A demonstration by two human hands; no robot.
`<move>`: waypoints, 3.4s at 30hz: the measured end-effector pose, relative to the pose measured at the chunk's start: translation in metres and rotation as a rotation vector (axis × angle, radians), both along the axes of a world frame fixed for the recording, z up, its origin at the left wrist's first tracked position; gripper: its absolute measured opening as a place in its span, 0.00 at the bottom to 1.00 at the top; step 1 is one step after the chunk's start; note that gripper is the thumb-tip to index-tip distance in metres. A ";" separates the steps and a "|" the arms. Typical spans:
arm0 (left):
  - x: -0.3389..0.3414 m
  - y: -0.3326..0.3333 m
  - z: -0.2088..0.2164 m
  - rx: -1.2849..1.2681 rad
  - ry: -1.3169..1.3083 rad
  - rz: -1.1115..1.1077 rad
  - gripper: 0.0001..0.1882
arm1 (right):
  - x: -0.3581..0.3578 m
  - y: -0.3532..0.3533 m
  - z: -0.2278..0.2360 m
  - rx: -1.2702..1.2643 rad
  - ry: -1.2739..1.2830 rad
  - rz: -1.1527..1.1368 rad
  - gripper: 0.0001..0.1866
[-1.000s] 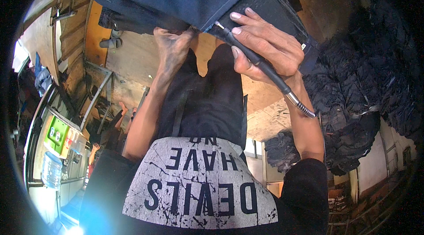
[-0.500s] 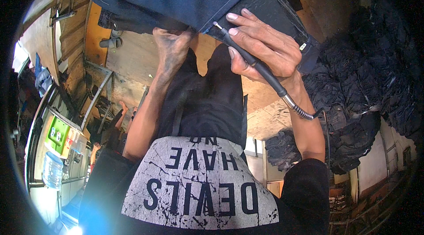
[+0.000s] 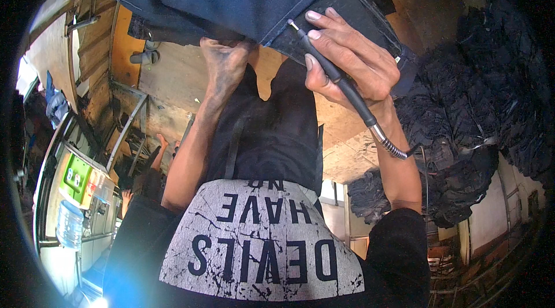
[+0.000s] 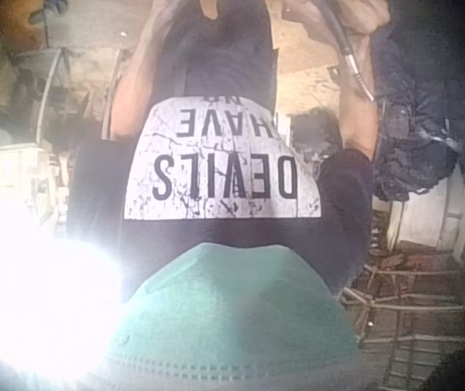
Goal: The person uses a seam ripper to remove stitching from the seams and pockets of dark denim jeans. They repeatedly pick up jeans from a pile, work on specific seams, and place the jeans back down.
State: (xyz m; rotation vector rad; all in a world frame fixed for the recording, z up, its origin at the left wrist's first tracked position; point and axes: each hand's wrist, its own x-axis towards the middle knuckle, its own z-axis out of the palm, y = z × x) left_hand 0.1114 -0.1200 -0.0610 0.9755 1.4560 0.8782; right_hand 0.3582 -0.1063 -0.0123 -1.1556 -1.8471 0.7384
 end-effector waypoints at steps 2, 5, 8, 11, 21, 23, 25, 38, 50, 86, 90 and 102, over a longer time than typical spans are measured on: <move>0.001 0.001 0.000 -0.026 0.040 -0.001 0.05 | 0.000 0.000 0.001 0.006 -0.020 -0.023 0.14; 0.002 0.001 0.002 -0.045 0.049 0.001 0.06 | 0.001 -0.001 0.002 -0.009 -0.038 -0.040 0.14; 0.002 0.002 0.004 -0.057 0.053 0.001 0.06 | 0.002 0.000 0.004 0.012 -0.034 -0.004 0.15; 0.001 0.003 0.006 -0.081 0.091 -0.032 0.06 | 0.003 0.000 0.003 0.005 -0.032 -0.018 0.16; 0.004 0.006 0.005 -0.111 0.108 0.018 0.04 | 0.002 0.002 0.000 0.015 -0.027 -0.116 0.17; 0.004 0.006 0.005 -0.132 0.121 0.014 0.05 | 0.002 0.002 0.000 0.017 -0.021 -0.135 0.17; 0.004 0.005 0.005 -0.131 0.102 0.021 0.06 | 0.002 0.003 -0.001 0.024 -0.018 -0.151 0.17; 0.003 0.005 0.003 -0.092 0.083 0.001 0.07 | 0.001 0.003 -0.001 0.033 -0.053 -0.228 0.16; 0.002 0.003 0.001 -0.094 0.114 -0.014 0.03 | 0.002 0.003 -0.002 0.031 -0.066 -0.283 0.16; 0.003 0.005 0.001 -0.080 0.063 0.013 0.10 | -0.007 0.002 0.008 -0.001 0.009 0.146 0.13; -0.005 0.001 0.001 -0.267 0.066 -0.026 0.13 | 0.000 -0.003 0.008 0.001 0.027 -0.002 0.14; -0.183 0.180 0.099 0.500 0.950 0.104 0.66 | -0.063 0.029 0.059 0.016 0.018 -0.728 0.21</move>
